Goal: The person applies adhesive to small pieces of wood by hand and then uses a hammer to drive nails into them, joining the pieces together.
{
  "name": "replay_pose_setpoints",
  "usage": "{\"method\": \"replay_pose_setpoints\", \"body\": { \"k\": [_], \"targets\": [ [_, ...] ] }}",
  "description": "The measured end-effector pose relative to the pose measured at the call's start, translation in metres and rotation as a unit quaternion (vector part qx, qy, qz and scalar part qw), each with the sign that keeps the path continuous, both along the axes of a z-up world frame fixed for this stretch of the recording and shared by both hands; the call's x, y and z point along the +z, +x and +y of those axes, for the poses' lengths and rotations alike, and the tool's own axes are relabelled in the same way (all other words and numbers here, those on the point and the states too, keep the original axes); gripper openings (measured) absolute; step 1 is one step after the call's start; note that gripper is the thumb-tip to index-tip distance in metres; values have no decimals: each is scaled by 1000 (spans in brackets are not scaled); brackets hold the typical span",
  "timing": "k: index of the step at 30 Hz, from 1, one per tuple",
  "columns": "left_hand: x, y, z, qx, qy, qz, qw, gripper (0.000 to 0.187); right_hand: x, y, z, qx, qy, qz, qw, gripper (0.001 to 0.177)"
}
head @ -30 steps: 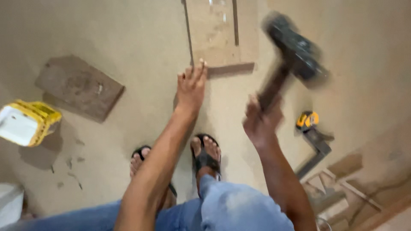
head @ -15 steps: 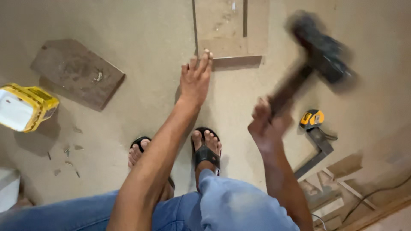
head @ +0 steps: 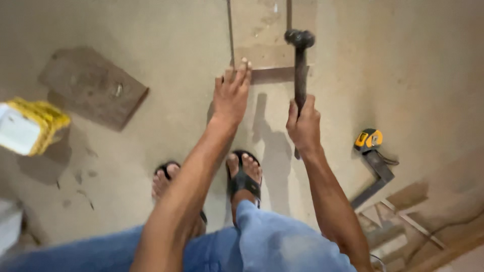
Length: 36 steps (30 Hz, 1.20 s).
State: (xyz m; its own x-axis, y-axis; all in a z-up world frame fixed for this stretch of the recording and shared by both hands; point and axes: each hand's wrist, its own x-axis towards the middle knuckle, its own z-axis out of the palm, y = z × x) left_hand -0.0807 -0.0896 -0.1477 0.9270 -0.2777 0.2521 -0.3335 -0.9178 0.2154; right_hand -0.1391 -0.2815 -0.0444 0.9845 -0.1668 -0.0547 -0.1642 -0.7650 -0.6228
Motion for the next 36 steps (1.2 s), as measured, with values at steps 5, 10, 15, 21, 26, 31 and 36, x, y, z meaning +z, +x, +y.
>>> {"method": "replay_pose_setpoints", "body": {
  "k": [5, 10, 15, 21, 26, 31, 36],
  "targets": [
    [-1, -23, 11, -23, -120, 17, 992, 65, 38, -19, 17, 5, 19, -11, 1000, 17],
    [-1, -41, 25, 93, -211, 27, 973, 83, 76, -47, 24, 11, 135, -108, 985, 13],
    [-9, -46, 28, 128, -226, 48, 964, 90, 48, -55, 43, 88, 392, -230, 887, 18],
    [1, -40, 44, 111, -210, 47, 970, 89, 1, -14, 44, 45, -19, 45, 998, 20],
    [5, -20, 34, 63, -128, 39, 989, 91, 30, -14, 47, 35, 32, -16, 999, 17],
    [5, -8, 19, 112, -191, 26, 975, 92, 68, -37, 47, 61, -6, -121, 991, 14],
    [4, -14, 27, 155, -240, 29, 958, 84, 34, -53, 42, 45, 158, -99, 981, 22]
  ]
}}
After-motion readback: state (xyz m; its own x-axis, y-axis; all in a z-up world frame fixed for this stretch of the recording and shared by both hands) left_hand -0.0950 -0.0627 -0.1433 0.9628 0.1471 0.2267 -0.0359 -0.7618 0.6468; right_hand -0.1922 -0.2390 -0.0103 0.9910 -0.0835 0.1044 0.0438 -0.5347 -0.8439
